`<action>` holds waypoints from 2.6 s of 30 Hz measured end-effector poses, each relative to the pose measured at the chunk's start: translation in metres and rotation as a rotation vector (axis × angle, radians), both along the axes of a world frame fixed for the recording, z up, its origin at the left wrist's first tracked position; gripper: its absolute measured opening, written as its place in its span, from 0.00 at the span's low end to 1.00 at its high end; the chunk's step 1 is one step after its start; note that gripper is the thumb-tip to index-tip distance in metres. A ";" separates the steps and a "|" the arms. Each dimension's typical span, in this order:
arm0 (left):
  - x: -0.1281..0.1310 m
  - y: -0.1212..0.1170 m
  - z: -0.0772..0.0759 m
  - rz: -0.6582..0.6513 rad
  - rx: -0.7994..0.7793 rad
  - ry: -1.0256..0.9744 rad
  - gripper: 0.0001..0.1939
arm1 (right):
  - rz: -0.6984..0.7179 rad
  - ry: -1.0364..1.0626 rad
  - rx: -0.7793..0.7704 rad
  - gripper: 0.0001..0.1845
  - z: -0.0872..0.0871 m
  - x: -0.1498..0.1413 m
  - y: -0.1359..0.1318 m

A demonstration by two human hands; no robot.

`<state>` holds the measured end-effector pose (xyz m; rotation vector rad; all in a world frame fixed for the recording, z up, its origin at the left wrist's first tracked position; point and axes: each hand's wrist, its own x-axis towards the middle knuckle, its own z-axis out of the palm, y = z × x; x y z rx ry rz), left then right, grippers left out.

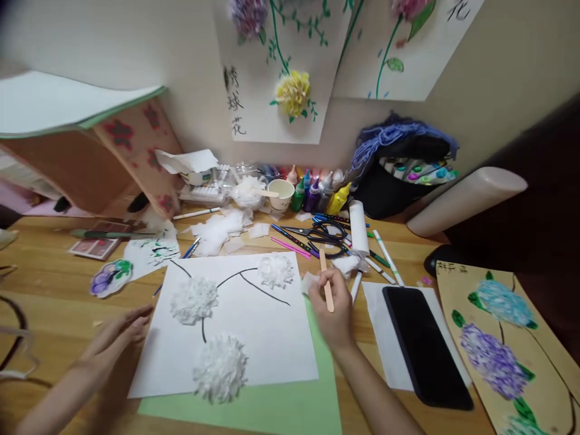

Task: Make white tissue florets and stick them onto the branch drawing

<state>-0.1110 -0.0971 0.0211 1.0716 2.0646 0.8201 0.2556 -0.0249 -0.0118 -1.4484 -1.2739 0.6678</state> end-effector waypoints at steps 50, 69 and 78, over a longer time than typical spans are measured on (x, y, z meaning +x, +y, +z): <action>-0.006 0.037 -0.015 -0.367 0.227 -0.273 0.26 | 0.055 -0.276 0.400 0.07 0.042 0.001 0.026; -0.002 0.026 -0.007 -0.417 0.206 0.011 0.16 | 0.827 -1.338 0.604 0.09 0.053 -0.119 0.107; 0.002 0.023 -0.010 -0.417 0.186 0.000 0.17 | 0.771 -1.368 0.599 0.13 0.049 -0.147 0.133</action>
